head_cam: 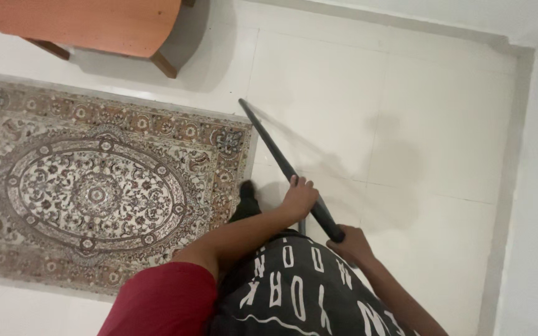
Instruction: The person vacuums the tiled floor along the walls and the edge of a rug using a vacuum cleaner wand attachment.
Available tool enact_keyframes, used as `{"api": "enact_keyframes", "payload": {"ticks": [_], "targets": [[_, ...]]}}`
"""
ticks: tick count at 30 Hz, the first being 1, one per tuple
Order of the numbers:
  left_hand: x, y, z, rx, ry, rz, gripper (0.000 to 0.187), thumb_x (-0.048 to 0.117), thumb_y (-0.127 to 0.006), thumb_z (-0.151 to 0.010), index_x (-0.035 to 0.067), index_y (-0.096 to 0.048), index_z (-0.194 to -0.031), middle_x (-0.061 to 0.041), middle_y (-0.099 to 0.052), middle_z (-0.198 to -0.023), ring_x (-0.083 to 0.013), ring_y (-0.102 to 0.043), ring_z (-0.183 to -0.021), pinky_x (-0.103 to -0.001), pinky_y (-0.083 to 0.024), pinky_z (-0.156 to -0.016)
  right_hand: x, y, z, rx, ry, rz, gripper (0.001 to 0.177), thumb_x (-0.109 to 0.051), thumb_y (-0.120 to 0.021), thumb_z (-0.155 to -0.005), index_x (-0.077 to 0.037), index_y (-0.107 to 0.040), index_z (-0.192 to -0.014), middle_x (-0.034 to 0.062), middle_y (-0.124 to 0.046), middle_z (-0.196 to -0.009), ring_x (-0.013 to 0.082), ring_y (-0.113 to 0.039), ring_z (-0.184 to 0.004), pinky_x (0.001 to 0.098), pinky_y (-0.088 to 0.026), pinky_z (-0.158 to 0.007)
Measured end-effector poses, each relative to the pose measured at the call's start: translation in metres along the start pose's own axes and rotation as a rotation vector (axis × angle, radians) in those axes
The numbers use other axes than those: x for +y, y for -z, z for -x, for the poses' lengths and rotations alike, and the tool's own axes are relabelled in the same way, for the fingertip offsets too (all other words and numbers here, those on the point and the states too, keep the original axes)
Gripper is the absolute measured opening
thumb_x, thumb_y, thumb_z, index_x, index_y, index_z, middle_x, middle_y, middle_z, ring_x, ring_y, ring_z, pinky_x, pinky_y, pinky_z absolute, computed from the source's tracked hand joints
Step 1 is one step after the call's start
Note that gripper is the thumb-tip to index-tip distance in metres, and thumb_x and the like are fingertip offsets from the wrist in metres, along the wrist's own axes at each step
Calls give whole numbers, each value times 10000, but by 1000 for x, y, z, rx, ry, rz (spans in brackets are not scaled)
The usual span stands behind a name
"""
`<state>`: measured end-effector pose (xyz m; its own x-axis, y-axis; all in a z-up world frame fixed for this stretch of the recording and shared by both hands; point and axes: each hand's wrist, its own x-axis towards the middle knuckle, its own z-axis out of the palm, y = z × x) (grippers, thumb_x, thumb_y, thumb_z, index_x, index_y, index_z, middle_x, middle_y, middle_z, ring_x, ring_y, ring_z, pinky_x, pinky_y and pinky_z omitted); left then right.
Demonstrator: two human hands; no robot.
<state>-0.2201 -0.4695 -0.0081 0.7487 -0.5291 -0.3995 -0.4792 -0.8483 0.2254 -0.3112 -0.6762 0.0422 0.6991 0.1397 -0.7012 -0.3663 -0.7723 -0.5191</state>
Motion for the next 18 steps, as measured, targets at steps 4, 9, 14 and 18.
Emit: {"api": "enact_keyframes", "payload": {"ticks": [4,9,14,18], "targets": [[-40,0,6,28,-20,89,265,85,-680,-810,64,-718,-1072,-191,-607,-1220,-400,-493,-1275,-635,-263,-1143,-33,-17,-14,51,71,-52,385,-342,-782,-703,-22,-738,-912,189,-744,-794,342,-729,-751,432,-564,-726],[-142,11,-38,0,27,-128,159,160,-711,-864,100,-741,-1009,-146,-661,-1117,-332,-565,-1192,-595,-374,-1112,-116,-15,-86,82,68,32,418,-416,-793,-720,-50,-731,-912,196,-740,-851,354,-733,-813,437,-576,-772],[-169,21,-53,171,-18,-25,127,89,-709,-825,119,-758,-937,-111,-667,-1092,-307,-577,-1190,-547,-386,-1115,-137,-12,-102,64,-20,-172,365,-357,-724,-746,-33,-699,-912,228,-749,-799,396,-763,-737,453,-595,-716],[-99,14,-26,88,-126,-11,139,145,-698,-829,112,-756,-952,-113,-657,-1092,-313,-558,-1186,-625,-360,-1070,-76,-34,-42,173,44,-78,385,-334,-801,-682,-54,-715,-932,194,-738,-837,361,-724,-801,435,-563,-740]]}}
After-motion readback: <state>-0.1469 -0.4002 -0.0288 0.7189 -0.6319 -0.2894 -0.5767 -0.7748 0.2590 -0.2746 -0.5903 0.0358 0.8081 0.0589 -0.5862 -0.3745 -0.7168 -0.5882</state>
